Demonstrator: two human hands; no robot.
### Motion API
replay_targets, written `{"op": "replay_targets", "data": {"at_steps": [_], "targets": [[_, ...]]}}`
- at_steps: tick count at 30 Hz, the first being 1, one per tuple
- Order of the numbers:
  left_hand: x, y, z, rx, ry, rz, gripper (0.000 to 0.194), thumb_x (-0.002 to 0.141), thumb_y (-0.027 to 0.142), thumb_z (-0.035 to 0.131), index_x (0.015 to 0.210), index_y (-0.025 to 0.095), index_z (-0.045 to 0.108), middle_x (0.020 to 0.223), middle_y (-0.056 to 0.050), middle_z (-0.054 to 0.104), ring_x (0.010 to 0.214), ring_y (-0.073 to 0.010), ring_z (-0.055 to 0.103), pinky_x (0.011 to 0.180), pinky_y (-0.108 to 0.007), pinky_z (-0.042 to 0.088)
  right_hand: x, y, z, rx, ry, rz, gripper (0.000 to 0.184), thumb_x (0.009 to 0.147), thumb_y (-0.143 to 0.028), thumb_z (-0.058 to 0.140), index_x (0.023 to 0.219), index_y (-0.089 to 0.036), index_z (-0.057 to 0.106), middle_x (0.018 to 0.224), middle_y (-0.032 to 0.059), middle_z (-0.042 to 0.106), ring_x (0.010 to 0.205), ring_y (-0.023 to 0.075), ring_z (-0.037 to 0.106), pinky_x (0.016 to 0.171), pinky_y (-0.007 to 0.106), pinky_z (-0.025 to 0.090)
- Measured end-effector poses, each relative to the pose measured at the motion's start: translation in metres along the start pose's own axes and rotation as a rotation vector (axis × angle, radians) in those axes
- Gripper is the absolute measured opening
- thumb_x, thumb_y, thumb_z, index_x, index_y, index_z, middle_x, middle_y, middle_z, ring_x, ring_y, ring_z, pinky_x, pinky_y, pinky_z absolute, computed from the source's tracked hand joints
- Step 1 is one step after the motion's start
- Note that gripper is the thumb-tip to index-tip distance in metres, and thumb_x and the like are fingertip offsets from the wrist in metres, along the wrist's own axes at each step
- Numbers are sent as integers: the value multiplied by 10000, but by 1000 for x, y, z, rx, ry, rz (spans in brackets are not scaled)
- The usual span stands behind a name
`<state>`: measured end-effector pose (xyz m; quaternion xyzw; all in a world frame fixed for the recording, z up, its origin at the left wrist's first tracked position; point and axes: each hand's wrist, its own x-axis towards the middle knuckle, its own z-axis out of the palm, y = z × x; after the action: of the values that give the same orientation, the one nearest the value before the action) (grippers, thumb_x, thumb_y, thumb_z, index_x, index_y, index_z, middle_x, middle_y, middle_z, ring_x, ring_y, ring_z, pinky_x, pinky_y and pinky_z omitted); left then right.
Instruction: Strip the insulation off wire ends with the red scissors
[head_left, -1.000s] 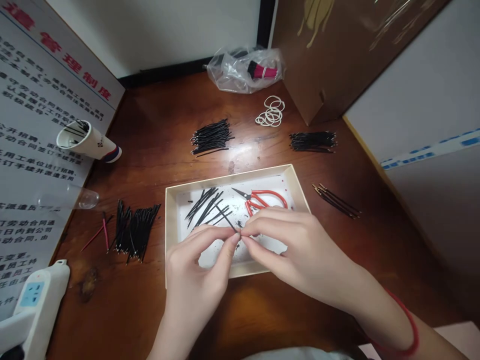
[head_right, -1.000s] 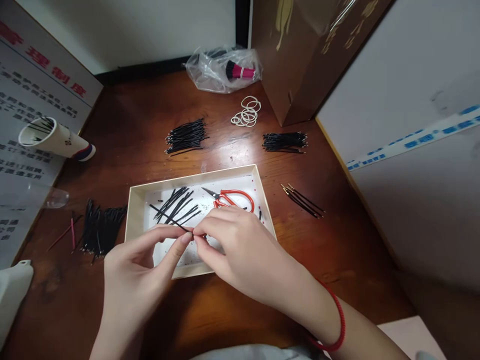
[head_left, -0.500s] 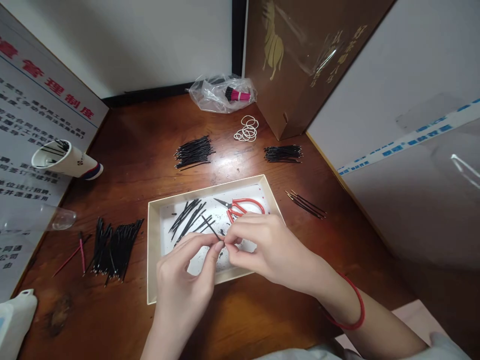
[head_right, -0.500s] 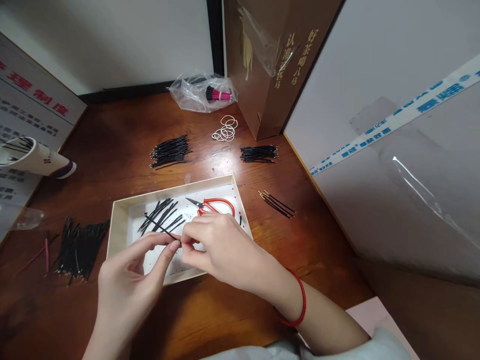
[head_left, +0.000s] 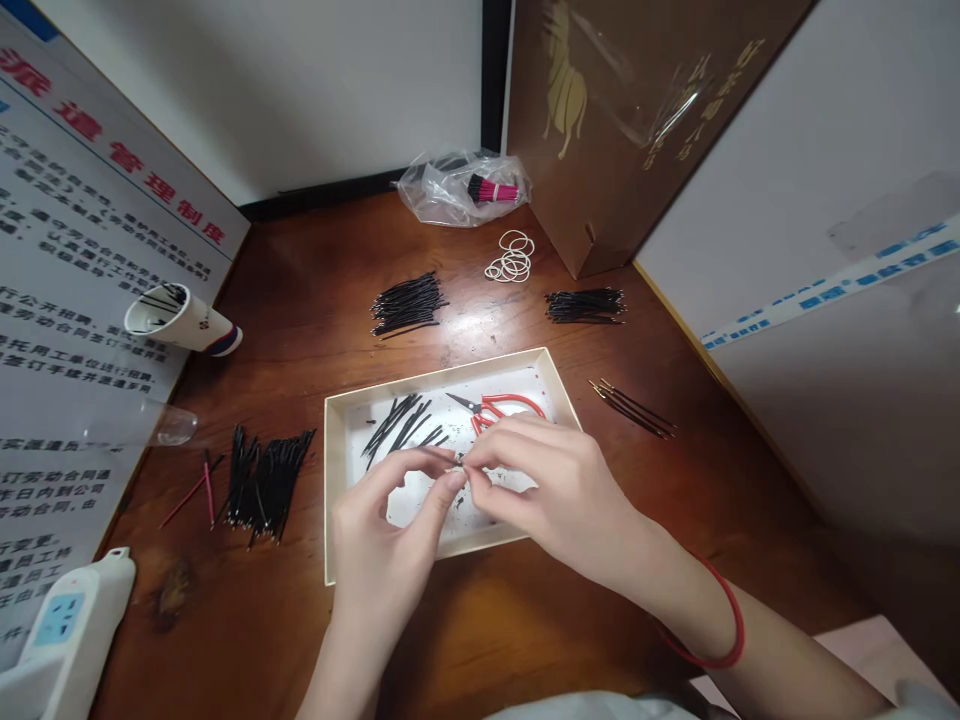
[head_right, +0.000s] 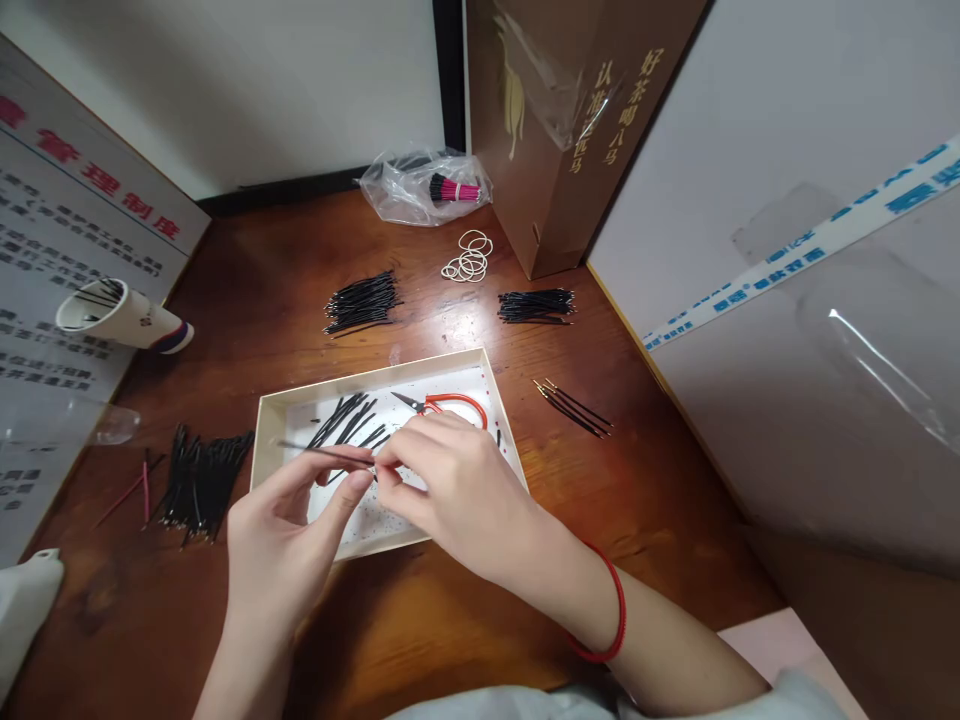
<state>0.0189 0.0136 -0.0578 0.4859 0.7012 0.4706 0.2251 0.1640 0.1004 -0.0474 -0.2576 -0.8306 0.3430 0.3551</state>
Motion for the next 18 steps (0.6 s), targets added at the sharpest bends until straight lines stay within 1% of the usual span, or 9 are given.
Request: {"op": "replay_targets", "data": {"at_steps": [2,4,5,7,9,11,14,16,18], "targets": [[1,1,-1,-36,3,-18,41,828,205,717,804,226,742,826,5,772,770,-153,697,722,-243,514,-1,1,4,-62,8,-92,151,895,-77,596,766,-152,620,726,14,666,686,131,579,729,284,487],[3,2,-2,-94,20,-64,60,828,212,714,785,223,754,813,-1,775,768,-155,703,737,-242,531,-1,1,5,-55,19,-101,130,908,-81,588,811,-159,626,761,24,681,720,143,601,745,296,495],[3,2,-2,-127,22,-105,67,825,227,720,769,217,756,798,-7,773,757,-158,703,722,-241,537,0,1,4,-32,33,-75,117,908,-74,579,855,-164,633,807,30,690,761,147,618,758,295,498],[5,1,-4,-215,19,-209,104,823,272,733,750,201,756,765,-21,767,722,-161,700,679,-241,542,2,-1,0,21,66,6,166,898,-45,535,878,-181,627,852,31,679,813,150,625,772,293,496],[6,-2,-7,-328,16,-302,154,826,314,741,737,189,753,734,-29,759,703,-161,697,667,-244,546,4,-2,-6,66,62,83,223,875,-21,475,795,-190,595,795,18,633,764,143,593,733,292,479],[7,-4,-9,-420,23,-352,188,828,341,745,726,183,750,715,-31,752,717,-160,698,697,-246,552,5,-3,-9,111,4,133,245,866,-26,441,716,-192,542,710,-1,569,686,130,534,677,284,447],[8,-7,-10,-464,13,-364,226,808,371,762,693,178,749,688,-37,740,723,-163,692,700,-246,552,5,-3,-10,231,-120,241,218,921,-82,426,771,-192,540,718,-12,559,679,120,513,646,270,422],[9,-7,-10,-472,3,-356,228,799,374,770,686,178,751,684,-37,737,714,-162,688,690,-242,550,4,-3,-9,400,-186,321,190,977,-149,415,842,-198,540,757,-15,568,719,117,535,673,264,440],[9,-6,-10,-480,5,-357,212,803,362,769,692,182,754,691,-34,739,715,-157,686,694,-237,548,3,-3,-8,598,-213,364,173,1013,-203,404,889,-206,524,779,-19,568,766,114,555,726,264,462]]}}
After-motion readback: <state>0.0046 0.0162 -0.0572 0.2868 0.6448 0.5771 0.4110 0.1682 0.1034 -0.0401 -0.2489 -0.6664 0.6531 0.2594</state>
